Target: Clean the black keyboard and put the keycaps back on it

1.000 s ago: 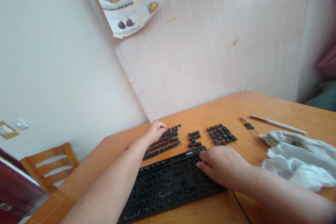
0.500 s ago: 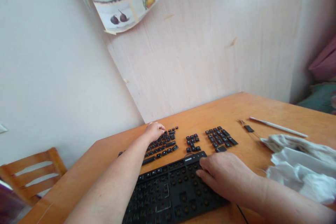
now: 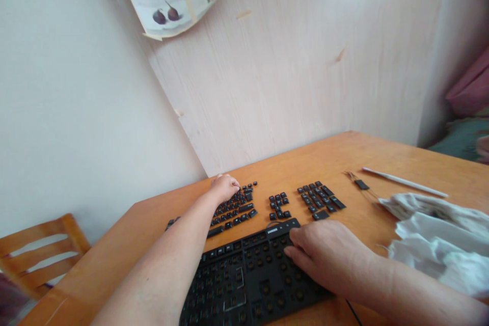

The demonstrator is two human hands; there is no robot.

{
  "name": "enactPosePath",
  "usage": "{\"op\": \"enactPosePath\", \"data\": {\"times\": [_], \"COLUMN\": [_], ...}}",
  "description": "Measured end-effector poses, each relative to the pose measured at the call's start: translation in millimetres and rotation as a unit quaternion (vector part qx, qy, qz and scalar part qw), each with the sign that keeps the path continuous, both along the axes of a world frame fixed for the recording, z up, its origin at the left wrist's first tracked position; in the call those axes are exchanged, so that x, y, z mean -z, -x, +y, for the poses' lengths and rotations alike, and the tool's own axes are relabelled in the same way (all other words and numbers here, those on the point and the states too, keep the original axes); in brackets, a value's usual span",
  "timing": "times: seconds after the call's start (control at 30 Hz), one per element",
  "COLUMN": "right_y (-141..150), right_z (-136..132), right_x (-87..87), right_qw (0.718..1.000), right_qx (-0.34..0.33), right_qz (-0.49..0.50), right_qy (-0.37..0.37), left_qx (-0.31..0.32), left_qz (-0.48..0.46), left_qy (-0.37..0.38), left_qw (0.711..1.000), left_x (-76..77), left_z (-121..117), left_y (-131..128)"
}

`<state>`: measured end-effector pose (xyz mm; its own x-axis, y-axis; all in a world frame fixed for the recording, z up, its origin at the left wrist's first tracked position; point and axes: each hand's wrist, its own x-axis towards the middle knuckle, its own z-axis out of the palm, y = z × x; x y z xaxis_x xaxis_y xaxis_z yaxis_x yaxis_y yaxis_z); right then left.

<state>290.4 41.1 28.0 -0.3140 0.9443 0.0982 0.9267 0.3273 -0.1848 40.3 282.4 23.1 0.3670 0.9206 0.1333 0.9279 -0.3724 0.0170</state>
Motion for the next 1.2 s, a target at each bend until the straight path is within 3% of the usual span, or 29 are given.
{"op": "enactPosePath", "data": {"times": [0.23, 0.37, 0.5, 0.63, 0.87, 1.0, 1.2], "right_y": [-1, -2, -3, -3, -3, -3, -3], "right_z": [0, -1, -1, 0, 1, 0, -2], "right_x": [0.0, -1.4, -1.4, -0.1, -2.5, -3.8, -5.5], "right_qw": [1.0, 1.0, 1.0, 1.0, 0.999, 0.999, 0.999], "right_qx": [-0.003, -0.008, -0.009, -0.009, -0.017, -0.018, -0.023], "right_qz": [-0.007, -0.016, -0.024, -0.026, -0.033, -0.037, -0.036], "right_qy": [-0.009, -0.01, -0.009, -0.011, -0.014, -0.014, -0.016], "left_qx": [-0.006, -0.005, 0.019, 0.088, 0.128, 0.106, 0.09], "left_qz": [-0.014, -0.037, -0.058, -0.108, -0.134, -0.135, -0.15], "left_qy": [-0.013, -0.046, -0.068, -0.075, -0.016, 0.006, 0.009], "left_qw": [1.0, 0.998, 0.996, 0.987, 0.982, 0.985, 0.984], "left_x": [-0.7, -10.3, -27.3, -39.0, -36.3, -30.3, -20.0], "left_z": [-3, -13, -45, -96, -174, -193, -202], "left_y": [-1, -2, 0, 4, 16, 22, 23]}}
